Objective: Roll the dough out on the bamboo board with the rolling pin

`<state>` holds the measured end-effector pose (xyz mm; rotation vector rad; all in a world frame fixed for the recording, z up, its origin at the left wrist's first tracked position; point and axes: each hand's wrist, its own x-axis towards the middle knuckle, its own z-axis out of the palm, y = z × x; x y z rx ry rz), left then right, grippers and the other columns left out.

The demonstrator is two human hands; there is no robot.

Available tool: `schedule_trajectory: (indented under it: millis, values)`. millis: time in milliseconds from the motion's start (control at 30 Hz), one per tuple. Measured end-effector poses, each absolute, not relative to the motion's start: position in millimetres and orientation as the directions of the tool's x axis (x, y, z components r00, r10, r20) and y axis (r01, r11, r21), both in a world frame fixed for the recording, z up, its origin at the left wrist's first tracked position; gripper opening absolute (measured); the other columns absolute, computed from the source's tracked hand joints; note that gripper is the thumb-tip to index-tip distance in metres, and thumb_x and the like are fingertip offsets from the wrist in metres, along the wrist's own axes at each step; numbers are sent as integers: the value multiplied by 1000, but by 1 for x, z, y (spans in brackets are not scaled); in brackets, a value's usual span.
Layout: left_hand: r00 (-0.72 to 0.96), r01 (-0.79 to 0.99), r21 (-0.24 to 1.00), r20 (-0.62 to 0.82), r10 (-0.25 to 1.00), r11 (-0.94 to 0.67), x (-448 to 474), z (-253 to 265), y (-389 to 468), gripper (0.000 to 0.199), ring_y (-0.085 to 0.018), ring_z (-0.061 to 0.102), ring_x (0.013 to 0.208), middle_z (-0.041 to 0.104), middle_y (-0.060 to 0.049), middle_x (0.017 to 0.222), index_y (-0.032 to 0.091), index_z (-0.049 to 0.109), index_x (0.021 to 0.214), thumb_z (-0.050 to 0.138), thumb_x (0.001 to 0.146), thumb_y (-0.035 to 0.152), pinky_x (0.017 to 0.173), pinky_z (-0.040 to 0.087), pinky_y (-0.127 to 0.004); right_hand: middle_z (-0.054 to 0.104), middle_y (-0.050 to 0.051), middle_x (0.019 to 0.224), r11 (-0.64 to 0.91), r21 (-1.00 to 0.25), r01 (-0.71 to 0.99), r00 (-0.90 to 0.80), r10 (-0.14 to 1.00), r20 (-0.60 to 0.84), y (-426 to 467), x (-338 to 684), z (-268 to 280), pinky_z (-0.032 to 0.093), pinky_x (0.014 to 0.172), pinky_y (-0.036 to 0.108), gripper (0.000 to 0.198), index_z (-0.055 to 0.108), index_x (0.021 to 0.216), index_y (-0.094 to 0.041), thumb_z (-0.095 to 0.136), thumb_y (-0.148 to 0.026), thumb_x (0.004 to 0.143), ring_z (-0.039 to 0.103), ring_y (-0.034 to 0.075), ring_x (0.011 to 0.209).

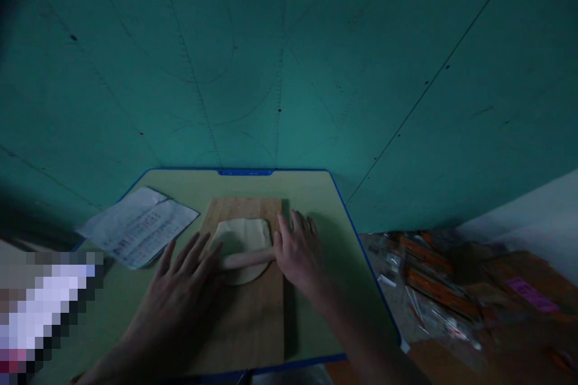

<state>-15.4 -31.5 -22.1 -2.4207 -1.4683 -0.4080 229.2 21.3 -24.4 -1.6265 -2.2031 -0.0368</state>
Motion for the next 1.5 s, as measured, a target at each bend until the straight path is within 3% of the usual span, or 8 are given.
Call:
schedule_trajectory:
  millis: [100, 300, 533, 767, 1000, 1233, 1367, 1500]
  values:
    - [409, 907, -86, 417, 812, -413, -14, -27, -21, 54, -38, 46, 138, 54, -20, 146, 13, 52, 141, 41, 97, 44, 111, 38, -59, 57, 20, 139, 305, -263, 915, -233, 933, 273, 47, 224, -25, 42, 107, 47, 43, 57, 135, -11, 39, -23, 98, 53, 29, 129]
    - [297, 942, 33, 373, 879, -333, -13, -24, 6, 62, -39, 47, 138, 56, -22, 143, 13, 52, 140, 38, 98, 56, 107, 43, -58, 60, 16, 131, 259, -276, 926, -200, 954, 225, 116, 201, -16, 42, 104, 44, 39, 61, 128, -15, 49, -28, 93, 56, 28, 122]
    - [387, 900, 16, 432, 815, -436, -21, -25, -10, 47, -32, 53, 133, 57, -21, 141, 12, 49, 139, 44, 97, 33, 99, 52, -45, 63, 16, 126, 266, -275, 924, -199, 948, 248, 137, 185, -12, 44, 100, 40, 31, 65, 118, -15, 48, -20, 92, 58, 26, 115]
    - [418, 890, 13, 375, 827, -456, 0, -24, -37, 51, -35, 48, 138, 54, -17, 147, 20, 51, 139, 51, 93, 40, 110, 44, -52, 65, 13, 124, 280, -369, 886, -188, 946, 265, 95, 226, -36, 44, 101, 38, 36, 63, 122, -16, 43, -21, 93, 58, 24, 117]
    - [405, 885, 68, 376, 833, -461, -10, -28, -26, 60, -32, 44, 142, 51, -16, 149, 18, 36, 151, 46, 93, 27, 110, 46, -50, 66, 13, 118, 219, -343, 913, -146, 963, 228, 162, 169, -16, 45, 96, 36, 31, 65, 114, -16, 50, -17, 87, 60, 25, 111]
    - [347, 887, 151, 405, 846, -436, -3, -30, -39, 51, -29, 49, 138, 55, -16, 145, 18, 43, 146, 42, 95, 22, 100, 56, -44, 67, 11, 108, 301, -365, 881, -182, 928, 326, 167, 157, -15, 45, 93, 33, 27, 67, 103, -17, 47, -10, 86, 61, 23, 104]
    - [455, 846, 118, 350, 819, -520, 16, -29, -44, 49, -28, 50, 138, 56, -11, 146, 23, 54, 139, 45, 92, 15, 100, 56, -42, 67, 11, 106, 324, -401, 857, -180, 917, 356, 139, 192, -24, 45, 97, 33, 30, 67, 101, -17, 42, -8, 87, 61, 22, 106]
    - [506, 830, 78, 311, 805, -552, 27, -28, -44, 46, -34, 49, 138, 49, -14, 151, 20, 58, 136, 50, 91, 22, 102, 54, -48, 66, 11, 114, 374, -418, 828, -271, 919, 287, 120, 205, -27, 44, 101, 34, 28, 66, 110, -16, 45, -16, 91, 59, 22, 112]
